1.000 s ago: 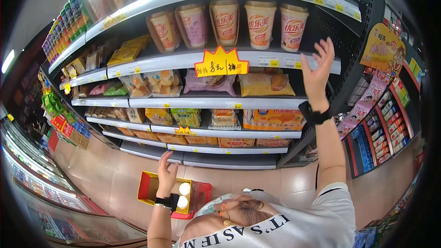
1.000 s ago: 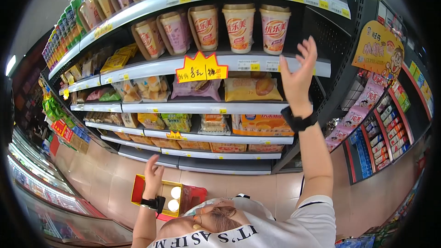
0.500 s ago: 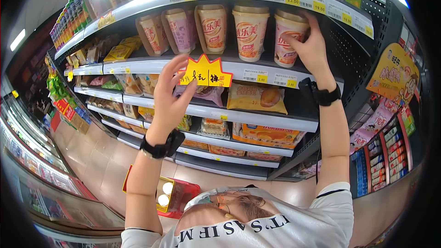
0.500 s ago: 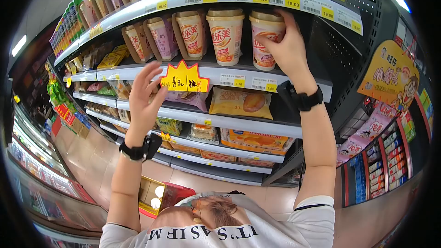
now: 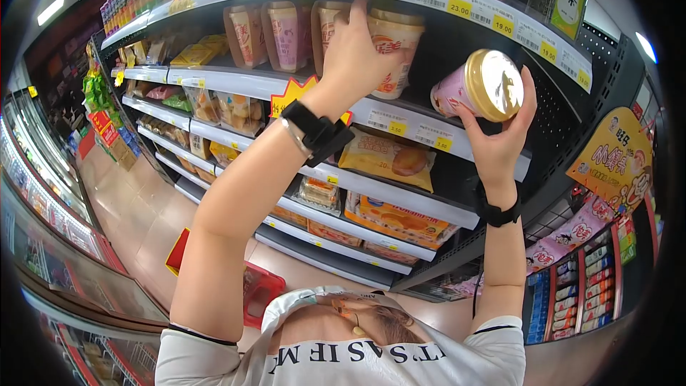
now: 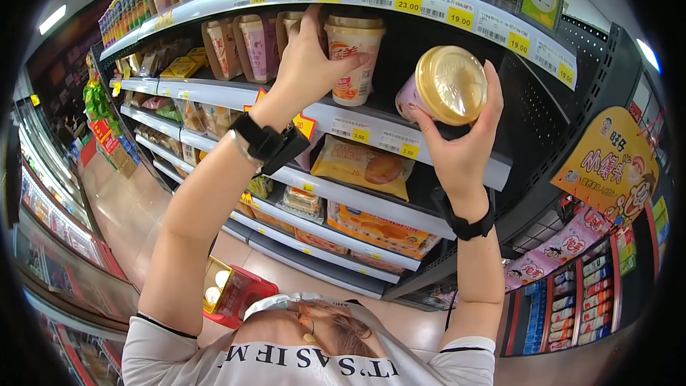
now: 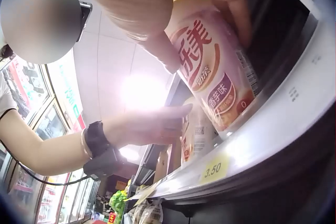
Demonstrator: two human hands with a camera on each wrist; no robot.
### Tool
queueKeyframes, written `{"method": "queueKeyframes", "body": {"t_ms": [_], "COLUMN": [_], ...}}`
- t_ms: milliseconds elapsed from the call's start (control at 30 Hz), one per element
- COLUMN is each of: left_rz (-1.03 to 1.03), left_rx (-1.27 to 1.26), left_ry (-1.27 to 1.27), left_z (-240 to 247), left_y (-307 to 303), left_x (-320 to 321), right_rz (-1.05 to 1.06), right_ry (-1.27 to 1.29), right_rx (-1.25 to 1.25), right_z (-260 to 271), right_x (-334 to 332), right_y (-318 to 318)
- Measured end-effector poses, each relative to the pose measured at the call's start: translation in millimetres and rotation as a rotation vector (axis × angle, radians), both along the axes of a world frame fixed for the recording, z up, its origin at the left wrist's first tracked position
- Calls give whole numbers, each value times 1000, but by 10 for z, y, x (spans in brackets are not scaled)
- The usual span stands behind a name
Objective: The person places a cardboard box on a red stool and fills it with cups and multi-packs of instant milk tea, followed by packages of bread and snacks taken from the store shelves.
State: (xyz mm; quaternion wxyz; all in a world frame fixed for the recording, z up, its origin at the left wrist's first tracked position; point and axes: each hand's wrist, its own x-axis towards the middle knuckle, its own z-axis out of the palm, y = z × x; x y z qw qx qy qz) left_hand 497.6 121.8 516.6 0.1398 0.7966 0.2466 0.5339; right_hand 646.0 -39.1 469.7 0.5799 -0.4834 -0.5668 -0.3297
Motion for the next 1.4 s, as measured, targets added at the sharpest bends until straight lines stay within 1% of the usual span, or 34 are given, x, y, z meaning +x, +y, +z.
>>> {"method": "queueKeyframes", "body": {"t_ms": [33, 100, 133, 200, 233, 300, 333, 400, 467, 533, 600, 667, 700, 733, 800, 833, 867, 933, 967, 1000, 1067, 1100, 1133, 1200, 1233, 1267, 1333, 1367, 1400], "left_rz": [3, 366, 372, 383, 390, 282, 293, 194, 205, 127, 137, 64, 24, 32, -149, -234, -222, -288, -273, -258, -221, -154, -190, -143, 0, 46, 97, 145, 187], "left_rx": [-4, 266, 263, 425, 422, 258, 251, 175, 138, 42, 67, 70, 140, 133, 419, 410, 402, 481, 530, 519, 563, 536, 433, 347, 351, 318, 61, 34, 14], "left_ry": [-4, 4, 1, 4, 5, 13, 10, -53, -42, -32, -71, -118, -196, -197, -375, -386, -382, -456, -430, -423, -403, -289, -290, -269, -176, -157, -201, -281, -269], "left_z": [-12, -31, -46, -90, -94, -99, -106, -100, -85, -74, -97, -122, -147, -170, -229, -268, -317, -411, -448, -475, -556, -601, -664, -839, -923, -1044, -1332, -1492, -1650], "left_y": [-15, -43, -69, -133, -138, -137, -114, -88, -106, -98, -87, -105, -95, -75, -31, -24, -17, -35, -36, -41, -67, -101, -187, -221, -262, -299, -375, -391, -495], "left_x": [40, 91, 92, 78, 98, 169, 200, 228, 223, 233, 248, 207, 175, 127, -3, -67, -144, -355, -489, -630, -960, -1196, -1387, -1849, -2123, -2365, -2849, -3096, -3360], "right_rz": [-27, -43, -61, -49, -52, -45, -60, -63, -102, -108, -119, -161, -154, -167, -170, -160, -149, -126, -132, -137, -90, -51, -5, 49, 168, 288, 403, 512, 616], "right_ry": [-17, -25, -28, -13, -7, -6, -21, -44, -72, -87, -96, -65, -66, -66, -65, -71, -76, -103, -113, -123, -138, -149, -159, -176, -134, -90, -106, -50, 1], "right_rx": [-4, 1, 13, 14, 0, -23, -36, -52, -66, -47, -28, -23, -32, -13, -4, 45, 93, 79, 96, 115, 78, 55, 29, -46, -91, -137, -217, -329, -439], "right_z": [-15, -37, -50, -84, -90, -96, -95, -93, -103, -116, -133, -155, -174, -191, -238, -268, -300, -324, -336, -341, -354, -369, -385, -403, -441, -486, -601, -697, -791], "right_x": [18, 29, 31, 64, 75, 88, 92, 94, 84, 66, 46, 29, 27, 29, 27, 22, 12, -58, -108, -164, -297, -364, -443, -618, -720, -829, -1025, -1129, -1259], "right_y": [-31, -99, -125, -163, -183, -215, -223, -238, -257, -260, -273, -294, -299, -302, -293, -277, -259, -261, -260, -253, -241, -230, -211, -183, -124, -56, 119, 224, 316]}}
